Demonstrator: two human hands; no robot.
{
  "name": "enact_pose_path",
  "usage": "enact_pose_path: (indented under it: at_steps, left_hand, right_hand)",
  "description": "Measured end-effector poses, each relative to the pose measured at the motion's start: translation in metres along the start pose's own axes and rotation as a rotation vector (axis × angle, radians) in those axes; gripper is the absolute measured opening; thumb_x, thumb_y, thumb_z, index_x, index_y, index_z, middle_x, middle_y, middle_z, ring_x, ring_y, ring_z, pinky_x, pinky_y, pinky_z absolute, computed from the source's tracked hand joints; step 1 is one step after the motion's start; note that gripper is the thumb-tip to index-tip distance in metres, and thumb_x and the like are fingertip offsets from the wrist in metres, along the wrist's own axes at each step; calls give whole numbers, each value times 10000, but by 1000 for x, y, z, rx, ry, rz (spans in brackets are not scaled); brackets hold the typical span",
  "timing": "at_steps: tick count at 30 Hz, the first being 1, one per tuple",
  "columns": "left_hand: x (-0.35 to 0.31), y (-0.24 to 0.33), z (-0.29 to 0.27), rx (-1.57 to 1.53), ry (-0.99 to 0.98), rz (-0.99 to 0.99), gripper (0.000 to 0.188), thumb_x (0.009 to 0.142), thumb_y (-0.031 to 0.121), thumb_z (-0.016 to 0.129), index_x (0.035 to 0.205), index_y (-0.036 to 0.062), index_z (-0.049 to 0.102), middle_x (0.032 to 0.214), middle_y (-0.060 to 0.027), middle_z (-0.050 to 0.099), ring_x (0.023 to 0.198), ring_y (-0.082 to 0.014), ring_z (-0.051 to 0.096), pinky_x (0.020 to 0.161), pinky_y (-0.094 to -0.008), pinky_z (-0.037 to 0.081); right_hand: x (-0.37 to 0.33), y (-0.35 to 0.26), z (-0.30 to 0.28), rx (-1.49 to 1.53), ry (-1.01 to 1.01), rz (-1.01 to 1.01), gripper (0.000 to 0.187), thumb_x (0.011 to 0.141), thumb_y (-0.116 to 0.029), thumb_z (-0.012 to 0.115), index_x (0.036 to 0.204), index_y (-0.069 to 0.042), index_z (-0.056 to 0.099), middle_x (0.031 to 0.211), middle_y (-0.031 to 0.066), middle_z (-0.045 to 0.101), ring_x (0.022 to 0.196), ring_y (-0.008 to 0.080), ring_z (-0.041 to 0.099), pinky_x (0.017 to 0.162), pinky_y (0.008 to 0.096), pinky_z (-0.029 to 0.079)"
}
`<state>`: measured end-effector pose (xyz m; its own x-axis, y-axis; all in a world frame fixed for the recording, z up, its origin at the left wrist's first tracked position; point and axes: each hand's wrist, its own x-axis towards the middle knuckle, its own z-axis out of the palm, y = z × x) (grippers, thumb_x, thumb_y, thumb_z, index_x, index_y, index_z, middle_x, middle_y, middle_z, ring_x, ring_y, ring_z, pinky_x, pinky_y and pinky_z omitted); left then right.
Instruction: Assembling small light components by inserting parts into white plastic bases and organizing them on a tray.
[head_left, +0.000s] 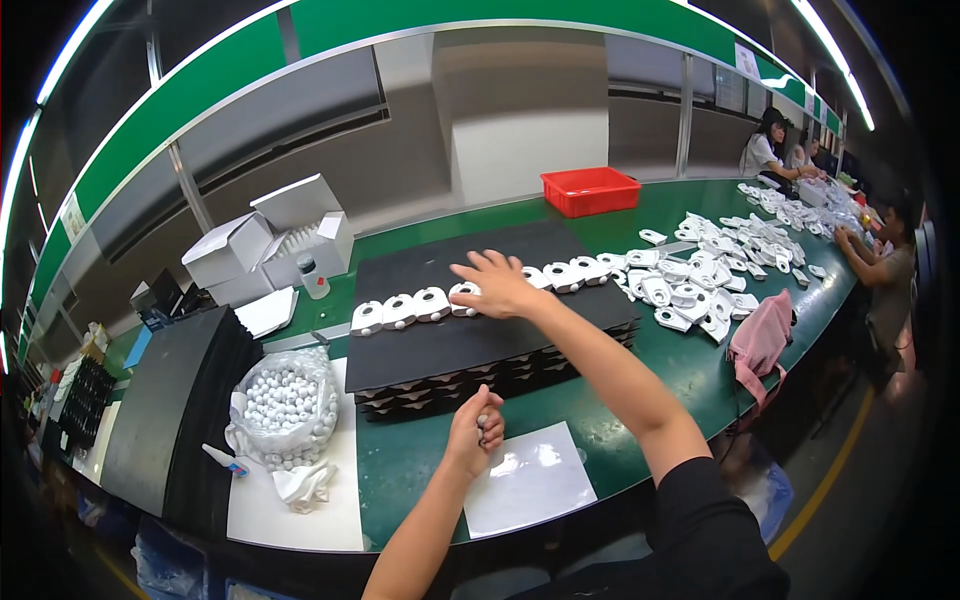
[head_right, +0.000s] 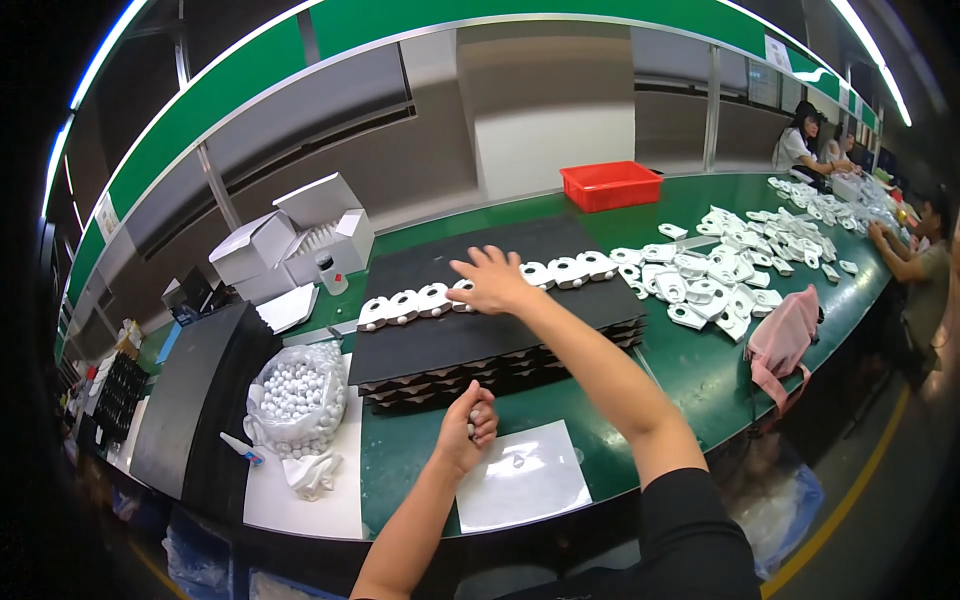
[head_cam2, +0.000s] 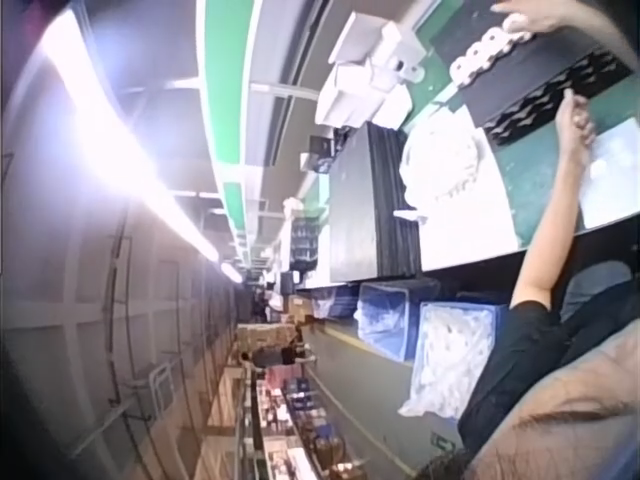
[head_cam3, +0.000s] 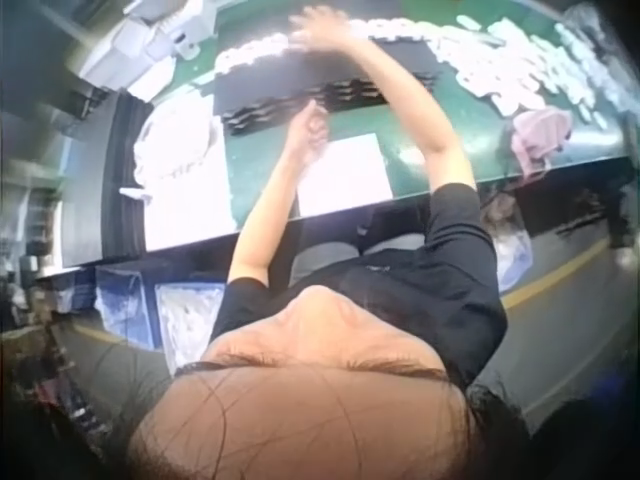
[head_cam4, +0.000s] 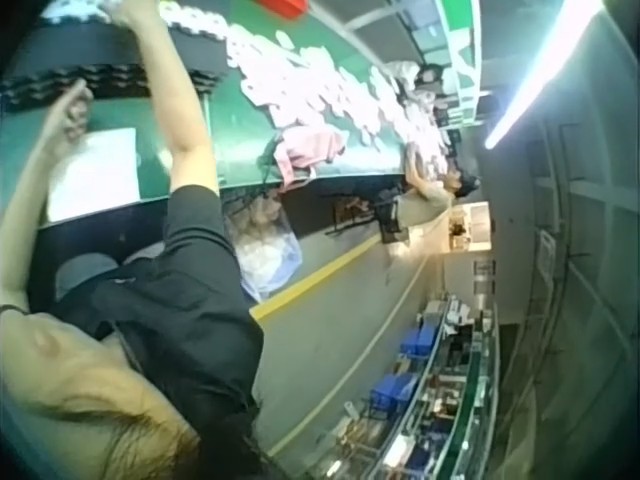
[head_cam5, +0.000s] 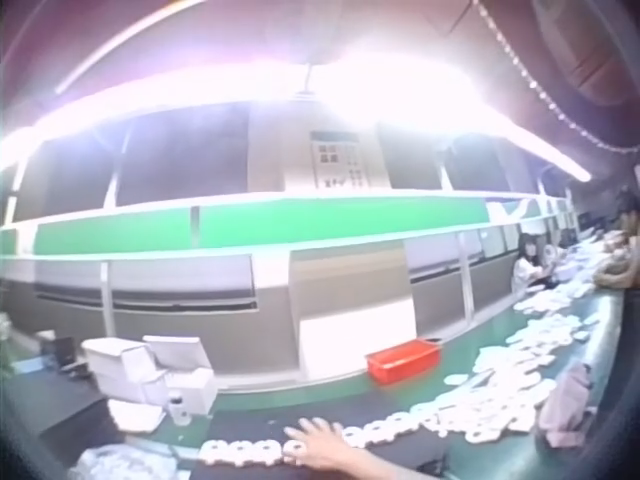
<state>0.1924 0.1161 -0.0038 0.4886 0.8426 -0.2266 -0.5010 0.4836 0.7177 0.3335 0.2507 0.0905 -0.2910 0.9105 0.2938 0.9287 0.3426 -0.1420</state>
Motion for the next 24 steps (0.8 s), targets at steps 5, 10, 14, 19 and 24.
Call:
enact_pose_path:
  at_steps: [5, 10, 14, 19, 24]
  left_hand:
    - [3, -2, -1, 12, -17, -12, 283, 865, 371, 483, 776, 103, 485, 523, 55, 268, 418, -49, 252, 359, -179, 190]
    - [3, -3, -2, 17, -5, -30, 280, 865, 364, 486, 781, 97, 489, 529, 53, 273, 421, -51, 259, 356, -178, 201]
    - [1, -2, -3, -43, -23, -24, 271, 870, 355, 478, 786, 98, 489, 536, 50, 280, 424, -55, 267, 354, -179, 207]
    - [-1, 4, -6, -146, -40, -35, 266, 870, 351, 473, 795, 97, 491, 551, 39, 299, 435, -62, 281, 355, -182, 211]
    - [2, 5, -5, -310, -97, -79, 114, 832, 183, 468, 868, 77, 487, 613, 2, 341, 462, -83, 304, 353, -193, 214]
  right_hand:
    - [-18, 27, 12, -12, -216, 139, 626, 827, -594, 302, 1336, -232, 277, 1403, 130, 191, 1297, 321, 146, 1017, 525, 112]
    - [-22, 20, 20, -37, -157, 159, 579, 850, -547, 303, 1325, -216, 302, 1379, 140, 243, 1271, 313, 214, 1005, 532, 151]
    - [-27, 24, 23, -15, -66, 148, 585, 845, -546, 321, 1321, -206, 307, 1378, 138, 243, 1277, 316, 198, 1006, 545, 130]
    - [-40, 55, -4, -1, 180, 209, 567, 830, -487, 413, 1306, -189, 333, 1374, 131, 240, 1274, 307, 193, 993, 566, 140]
    - [-63, 110, -15, 35, 96, 685, 551, 800, -484, 474, 1226, -135, 452, 1326, 183, 294, 1222, 374, 244, 985, 537, 180]
